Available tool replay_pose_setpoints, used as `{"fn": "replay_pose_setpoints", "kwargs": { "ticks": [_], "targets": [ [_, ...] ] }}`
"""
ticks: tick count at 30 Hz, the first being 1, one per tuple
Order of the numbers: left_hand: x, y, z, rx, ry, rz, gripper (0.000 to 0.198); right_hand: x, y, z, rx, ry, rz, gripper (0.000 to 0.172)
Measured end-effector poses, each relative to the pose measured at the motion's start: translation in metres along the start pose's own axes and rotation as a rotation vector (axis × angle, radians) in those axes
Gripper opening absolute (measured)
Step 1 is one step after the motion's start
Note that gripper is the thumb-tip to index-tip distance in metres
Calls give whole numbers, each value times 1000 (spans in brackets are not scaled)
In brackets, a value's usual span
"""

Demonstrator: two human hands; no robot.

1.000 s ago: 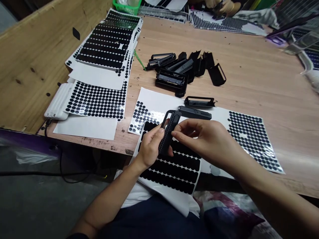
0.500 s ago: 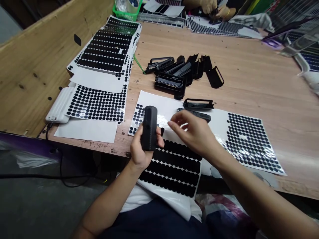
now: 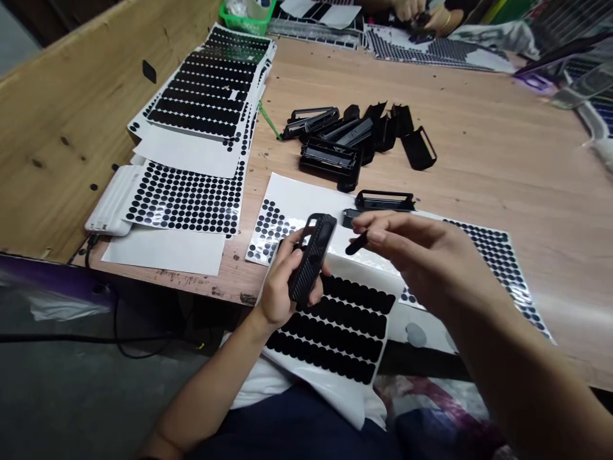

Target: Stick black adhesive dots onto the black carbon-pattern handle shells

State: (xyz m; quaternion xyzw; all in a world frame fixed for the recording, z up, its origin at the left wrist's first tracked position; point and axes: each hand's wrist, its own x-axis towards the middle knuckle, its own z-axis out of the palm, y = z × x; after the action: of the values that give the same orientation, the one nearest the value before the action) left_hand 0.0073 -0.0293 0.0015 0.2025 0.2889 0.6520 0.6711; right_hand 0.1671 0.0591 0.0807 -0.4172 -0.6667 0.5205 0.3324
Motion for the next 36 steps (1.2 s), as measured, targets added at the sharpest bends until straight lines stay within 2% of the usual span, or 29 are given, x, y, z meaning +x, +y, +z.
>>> {"fn": "replay_pose_setpoints", "kwargs": {
  "ticks": [3,7,13,24,31,36],
  "targets": [
    [-1,0,-2,96,-58,-38,57,11,-5,-4,40,-82,120,32],
    [0,1,-2,88,-75,-50,64,17,-4,1,-2,-131,94,32],
    [1,1,-2,73,-77,-48,55,19,-4,7,-22,-140,99,32],
    [1,0,-2,61,-69,-37,50,22,-5,8,-20,-144,126,34],
    [2,-2,-4,51,-86,-23,50,25,-3,8,32,-171,135,25],
    [2,-2,-5,49,-90,-24,50,24,-4,6,-24,-167,117,24]
  ]
}}
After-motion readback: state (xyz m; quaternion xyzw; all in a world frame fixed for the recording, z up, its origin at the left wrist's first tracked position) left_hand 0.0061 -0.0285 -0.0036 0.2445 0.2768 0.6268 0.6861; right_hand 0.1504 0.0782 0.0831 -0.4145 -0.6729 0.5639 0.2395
